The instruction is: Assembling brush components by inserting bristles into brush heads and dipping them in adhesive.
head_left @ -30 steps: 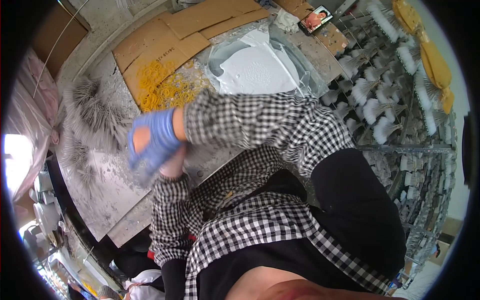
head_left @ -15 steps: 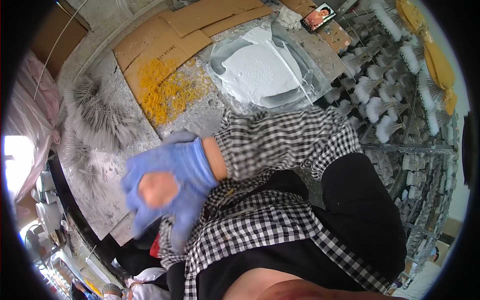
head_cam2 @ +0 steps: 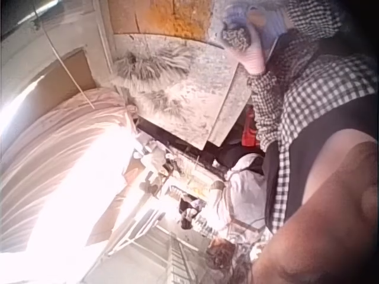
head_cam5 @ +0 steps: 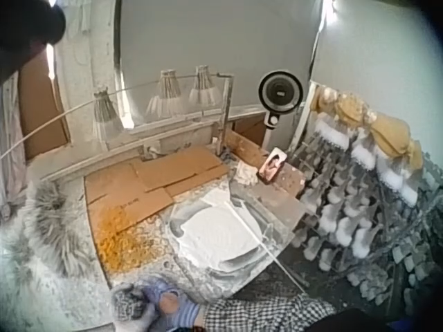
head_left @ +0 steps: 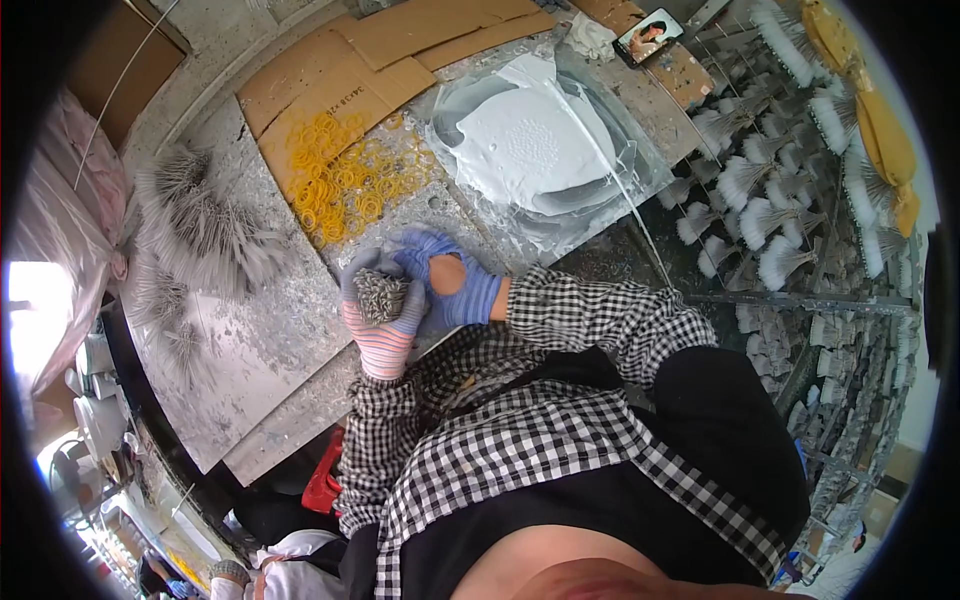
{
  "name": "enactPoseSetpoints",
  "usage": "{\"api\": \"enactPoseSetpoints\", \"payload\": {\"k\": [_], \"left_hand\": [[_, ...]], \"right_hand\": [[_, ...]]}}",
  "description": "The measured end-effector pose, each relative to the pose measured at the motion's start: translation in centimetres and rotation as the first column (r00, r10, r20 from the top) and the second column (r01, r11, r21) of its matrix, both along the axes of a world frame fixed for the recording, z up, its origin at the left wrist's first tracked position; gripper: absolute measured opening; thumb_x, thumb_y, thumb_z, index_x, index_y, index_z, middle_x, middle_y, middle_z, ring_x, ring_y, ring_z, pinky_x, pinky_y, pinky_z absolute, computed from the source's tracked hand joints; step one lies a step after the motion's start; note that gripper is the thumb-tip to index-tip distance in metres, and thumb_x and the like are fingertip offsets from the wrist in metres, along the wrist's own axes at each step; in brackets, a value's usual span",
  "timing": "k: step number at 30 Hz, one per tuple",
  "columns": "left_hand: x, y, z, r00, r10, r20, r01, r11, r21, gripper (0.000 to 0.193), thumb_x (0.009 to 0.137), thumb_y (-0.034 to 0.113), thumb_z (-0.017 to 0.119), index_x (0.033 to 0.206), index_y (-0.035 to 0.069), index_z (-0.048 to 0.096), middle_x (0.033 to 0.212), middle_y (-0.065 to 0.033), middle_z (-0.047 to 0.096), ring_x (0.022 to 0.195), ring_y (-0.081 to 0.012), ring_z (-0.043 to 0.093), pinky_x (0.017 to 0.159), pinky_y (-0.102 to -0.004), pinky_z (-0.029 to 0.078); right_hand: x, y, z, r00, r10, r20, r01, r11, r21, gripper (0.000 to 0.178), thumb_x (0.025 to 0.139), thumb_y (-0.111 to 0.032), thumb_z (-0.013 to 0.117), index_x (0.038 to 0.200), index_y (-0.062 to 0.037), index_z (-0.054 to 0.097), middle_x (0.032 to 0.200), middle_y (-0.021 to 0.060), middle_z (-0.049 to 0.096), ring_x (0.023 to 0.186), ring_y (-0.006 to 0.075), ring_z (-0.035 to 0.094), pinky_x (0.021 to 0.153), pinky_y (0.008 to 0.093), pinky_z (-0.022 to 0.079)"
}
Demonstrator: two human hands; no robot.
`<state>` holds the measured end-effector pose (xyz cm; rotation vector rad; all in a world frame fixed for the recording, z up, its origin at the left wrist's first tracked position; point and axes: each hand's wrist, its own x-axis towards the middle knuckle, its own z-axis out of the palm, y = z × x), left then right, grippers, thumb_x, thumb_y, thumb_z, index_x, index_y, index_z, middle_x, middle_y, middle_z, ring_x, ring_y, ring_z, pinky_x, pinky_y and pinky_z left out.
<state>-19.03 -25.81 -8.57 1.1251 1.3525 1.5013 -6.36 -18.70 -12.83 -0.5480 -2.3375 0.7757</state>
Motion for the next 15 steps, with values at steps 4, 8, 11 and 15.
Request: {"api": "enactPoseSetpoints", "payload": {"k": [4, 8, 11, 15], "left_hand": [[-0.5, -0.1, 1.3, 0.957, -0.056, -0.286, 0.157, 0.925, 0.345, 0.039, 0.077, -0.01, 0.07, 0.11, 0.005, 0.055, 0.104, -0.0085, 0.062, 0.092, -0.0142, 0.06, 0.08, -0.0263, 0.05], [-0.1, -0.2, 1.6, 0.96, -0.106, 0.259, 0.14, 0.983, -0.119, 0.033, 0.077, -0.001, 0.071, 0.105, 0.006, 0.054, 0.1, -0.0102, 0.059, 0.096, -0.0193, 0.058, 0.086, -0.0347, 0.048], [0.0, 0.1, 1.7, 0.812, -0.292, 0.505, 0.186, 0.95, 0.25, 0.03, 0.078, 0.006, 0.072, 0.1, 0.009, 0.051, 0.093, -0.0062, 0.055, 0.095, -0.0196, 0.052, 0.092, -0.0361, 0.042], [1.6, -2.2, 3.9, 0.834, -0.217, 0.507, 0.07, 0.953, 0.294, 0.036, 0.074, 0.005, 0.072, 0.099, 0.011, 0.046, 0.089, -0.004, 0.051, 0.092, -0.0205, 0.048, 0.093, -0.0363, 0.038]], "right_hand": [[1.6, -1.1, -1.1, 0.984, -0.153, 0.09, 0.138, 0.978, 0.154, 0.117, 0.055, -0.069, 0.081, 0.144, -0.0035, 0.042, 0.149, 0.0187, 0.04, 0.14, 0.0387, 0.036, 0.12, 0.0505, 0.023], [1.2, -1.2, -1.0, 0.989, -0.122, 0.085, 0.126, 0.991, -0.05, 0.12, 0.057, -0.065, 0.083, 0.147, -0.0002, 0.038, 0.155, 0.0246, 0.03, 0.145, 0.0422, 0.027, 0.122, 0.0507, 0.02], [1.1, -1.9, 0.5, 0.984, -0.016, -0.178, -0.022, 0.977, -0.21, 0.126, 0.056, -0.057, 0.087, 0.151, 0.0012, 0.029, 0.156, 0.024, 0.027, 0.145, 0.0397, 0.028, 0.123, 0.0476, 0.019], [0.9, -3.6, 2.8, 0.981, 0.075, -0.181, -0.113, 0.972, -0.208, 0.128, 0.062, -0.043, 0.089, 0.156, 0.0002, 0.013, 0.157, 0.019, 0.027, 0.145, 0.03, 0.032, 0.122, 0.0408, 0.025]]}}
